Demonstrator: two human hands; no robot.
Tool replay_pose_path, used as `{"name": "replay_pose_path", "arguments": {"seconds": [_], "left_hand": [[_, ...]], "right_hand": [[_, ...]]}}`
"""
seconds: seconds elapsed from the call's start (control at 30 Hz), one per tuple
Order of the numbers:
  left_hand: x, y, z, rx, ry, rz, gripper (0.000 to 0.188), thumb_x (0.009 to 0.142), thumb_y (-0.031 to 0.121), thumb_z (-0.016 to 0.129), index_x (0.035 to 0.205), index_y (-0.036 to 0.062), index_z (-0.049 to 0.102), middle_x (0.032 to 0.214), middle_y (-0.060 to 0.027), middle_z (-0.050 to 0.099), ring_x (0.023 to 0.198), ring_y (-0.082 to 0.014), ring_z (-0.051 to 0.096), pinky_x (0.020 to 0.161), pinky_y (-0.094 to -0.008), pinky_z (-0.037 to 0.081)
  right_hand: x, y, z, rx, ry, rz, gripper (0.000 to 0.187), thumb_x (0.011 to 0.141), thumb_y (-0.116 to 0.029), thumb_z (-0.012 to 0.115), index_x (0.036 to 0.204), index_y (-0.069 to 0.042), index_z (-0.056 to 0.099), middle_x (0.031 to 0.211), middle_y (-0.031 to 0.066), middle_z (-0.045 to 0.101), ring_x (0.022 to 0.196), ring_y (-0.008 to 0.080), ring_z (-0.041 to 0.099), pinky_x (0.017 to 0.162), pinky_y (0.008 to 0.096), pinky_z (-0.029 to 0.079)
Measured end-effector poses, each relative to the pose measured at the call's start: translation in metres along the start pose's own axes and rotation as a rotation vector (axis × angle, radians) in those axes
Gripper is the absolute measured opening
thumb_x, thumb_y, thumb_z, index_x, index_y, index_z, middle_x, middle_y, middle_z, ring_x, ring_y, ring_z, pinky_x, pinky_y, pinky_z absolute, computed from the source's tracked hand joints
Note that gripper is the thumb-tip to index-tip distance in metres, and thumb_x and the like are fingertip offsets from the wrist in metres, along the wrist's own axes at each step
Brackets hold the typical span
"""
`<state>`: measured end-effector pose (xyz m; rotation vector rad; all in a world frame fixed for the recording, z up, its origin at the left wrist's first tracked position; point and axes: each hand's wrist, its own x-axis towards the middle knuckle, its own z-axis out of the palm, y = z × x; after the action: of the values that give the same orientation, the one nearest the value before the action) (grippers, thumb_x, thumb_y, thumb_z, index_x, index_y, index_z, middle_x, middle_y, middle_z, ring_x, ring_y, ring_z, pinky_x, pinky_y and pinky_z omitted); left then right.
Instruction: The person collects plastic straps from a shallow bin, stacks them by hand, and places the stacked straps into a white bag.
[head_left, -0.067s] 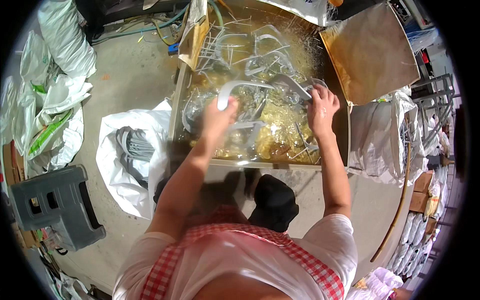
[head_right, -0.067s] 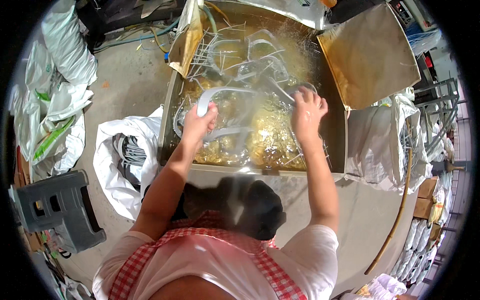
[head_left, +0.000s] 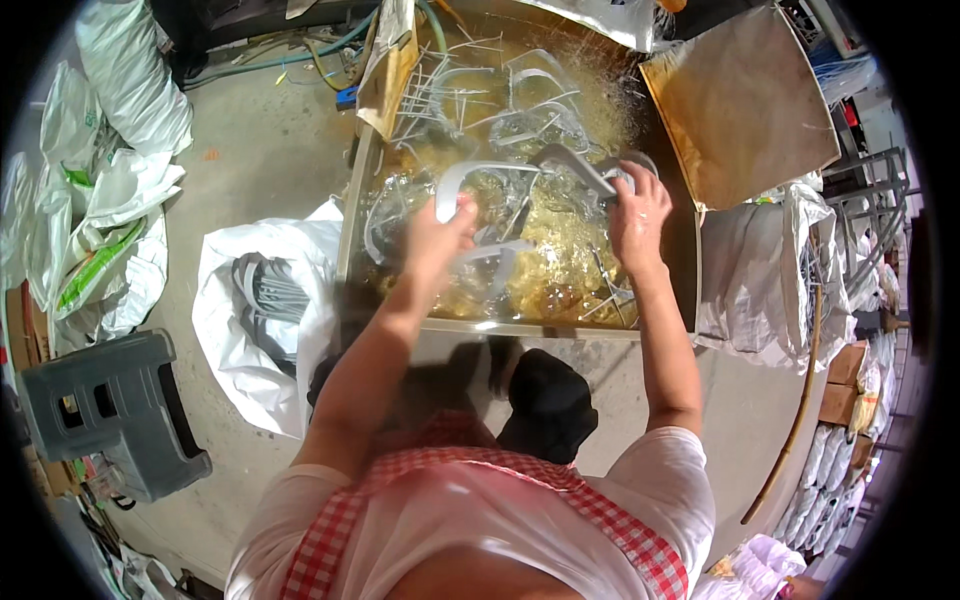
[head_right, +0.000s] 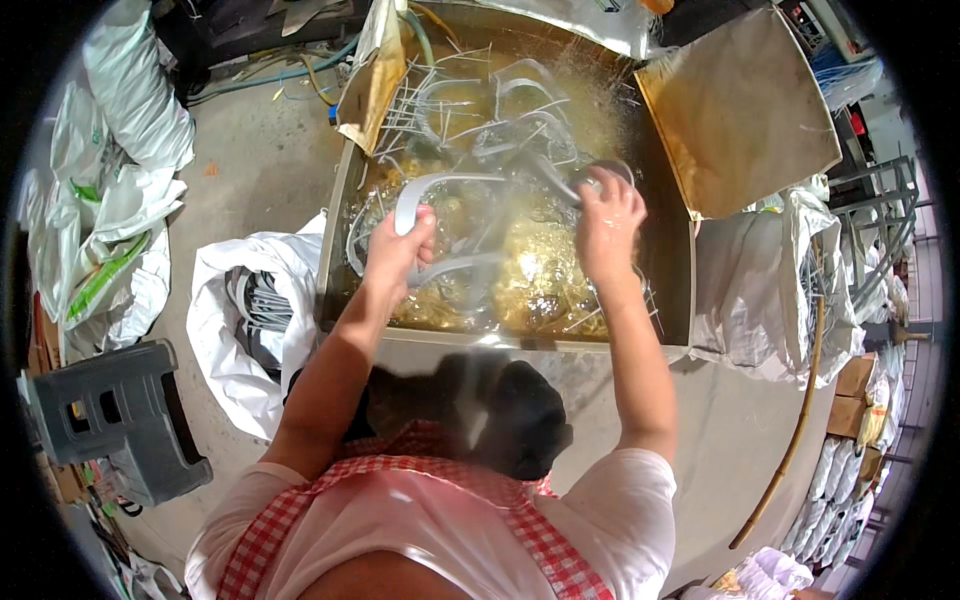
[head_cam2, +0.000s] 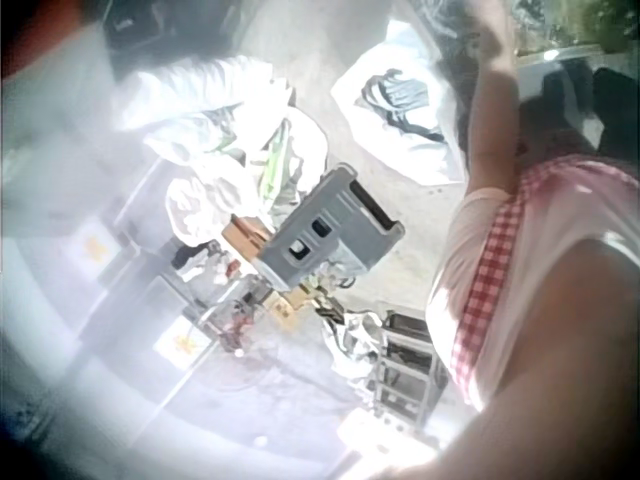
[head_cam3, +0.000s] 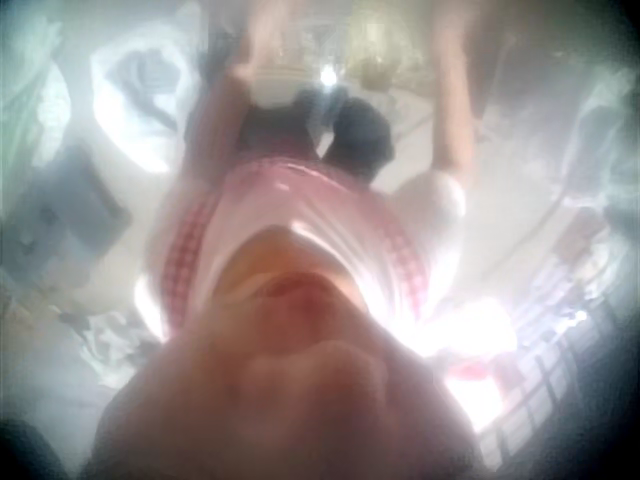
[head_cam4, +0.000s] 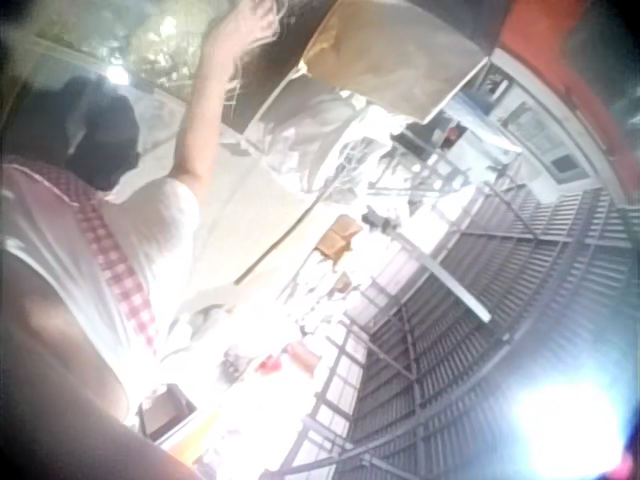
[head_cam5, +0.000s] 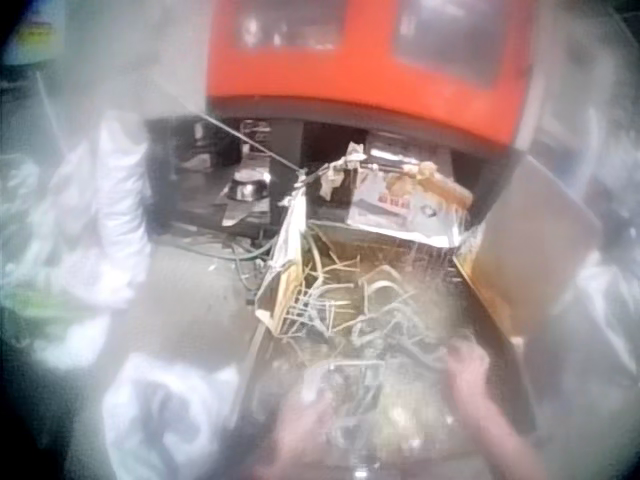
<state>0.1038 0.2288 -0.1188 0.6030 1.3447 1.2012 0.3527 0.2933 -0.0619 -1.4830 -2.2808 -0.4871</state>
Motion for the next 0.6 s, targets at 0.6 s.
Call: {"name": "replay_pose_path", "arguments": {"seconds": [0.6], "left_hand": [[-0.012,0.005,-0.003,-0.409,-0.553,0.190,0.034,0.090,0.014,0.049,0.120,0.0020,0.039,0.101,-0.0114,0.056,0.080,-0.0167,0.058,0.077,-0.0329,0.048]], "right_hand": [[0.009,-0.114,0.010,1.017,-0.053,-0.363,0.038,0.071,0.004,0.053,0.109,-0.003,0.049,0.112,0.0149,0.052,0.105,0.0297,0.050,0.090,0.0385,0.042]]}}
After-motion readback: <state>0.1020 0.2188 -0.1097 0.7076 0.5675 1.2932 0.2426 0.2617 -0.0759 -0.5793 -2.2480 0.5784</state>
